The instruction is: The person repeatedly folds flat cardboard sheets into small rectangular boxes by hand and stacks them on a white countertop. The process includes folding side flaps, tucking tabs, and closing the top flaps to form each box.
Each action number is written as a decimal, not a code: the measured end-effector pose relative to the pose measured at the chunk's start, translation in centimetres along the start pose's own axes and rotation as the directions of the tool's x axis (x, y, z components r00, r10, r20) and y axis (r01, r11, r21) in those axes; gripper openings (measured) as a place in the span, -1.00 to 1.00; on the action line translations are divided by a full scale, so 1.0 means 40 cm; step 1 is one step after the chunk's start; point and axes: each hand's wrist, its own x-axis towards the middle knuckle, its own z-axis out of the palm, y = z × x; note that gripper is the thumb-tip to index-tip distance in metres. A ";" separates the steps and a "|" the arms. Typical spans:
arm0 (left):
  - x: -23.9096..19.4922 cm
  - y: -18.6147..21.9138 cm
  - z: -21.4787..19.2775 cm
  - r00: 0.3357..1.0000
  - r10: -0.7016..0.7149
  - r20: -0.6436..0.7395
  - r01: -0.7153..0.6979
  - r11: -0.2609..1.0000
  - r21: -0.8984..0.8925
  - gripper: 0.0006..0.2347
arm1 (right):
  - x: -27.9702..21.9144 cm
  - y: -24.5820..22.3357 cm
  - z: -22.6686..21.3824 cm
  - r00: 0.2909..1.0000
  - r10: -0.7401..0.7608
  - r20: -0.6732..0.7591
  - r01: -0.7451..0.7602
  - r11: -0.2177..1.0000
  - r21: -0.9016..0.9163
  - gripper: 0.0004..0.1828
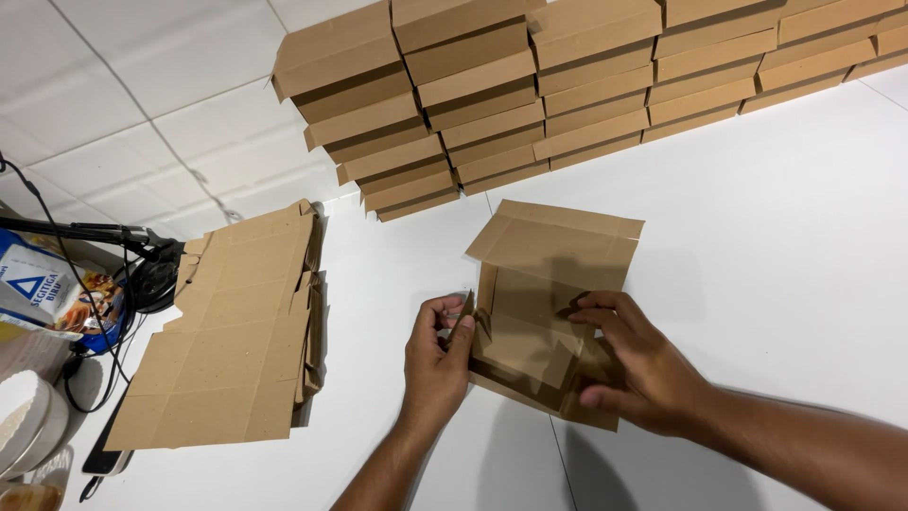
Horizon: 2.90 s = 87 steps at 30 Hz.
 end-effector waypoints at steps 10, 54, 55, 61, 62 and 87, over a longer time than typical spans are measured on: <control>0.024 -0.071 -0.012 0.984 -0.060 0.170 0.093 0.977 -0.195 -0.66 | 0.001 -0.040 0.004 0.918 -0.397 0.005 0.392 0.905 -0.165 -0.25; 0.027 -0.116 0.040 0.912 0.285 0.294 0.060 0.617 -0.785 -0.52 | 0.066 0.029 0.031 0.992 0.063 -0.110 -0.012 0.911 0.413 0.01; 0.018 -0.091 0.034 0.913 0.294 0.282 0.082 0.546 -0.834 -0.55 | 0.065 0.028 0.027 0.989 0.051 -0.141 0.009 0.918 0.397 -0.05; 0.016 -0.091 0.026 0.914 0.249 0.319 0.149 0.527 -0.837 -0.39 | 0.065 0.070 -0.002 0.997 0.061 -0.045 -0.049 0.973 0.226 -0.02; 0.015 -0.089 0.022 0.915 0.247 0.319 0.149 0.527 -0.837 -0.39 | 0.067 0.055 -0.001 0.997 0.062 -0.044 -0.050 0.973 0.226 -0.02; 0.000 -0.023 -0.069 0.734 0.372 0.569 -0.532 0.835 0.139 -0.18 | 0.064 0.008 -0.063 0.934 -0.052 0.355 -0.027 0.976 0.216 -0.11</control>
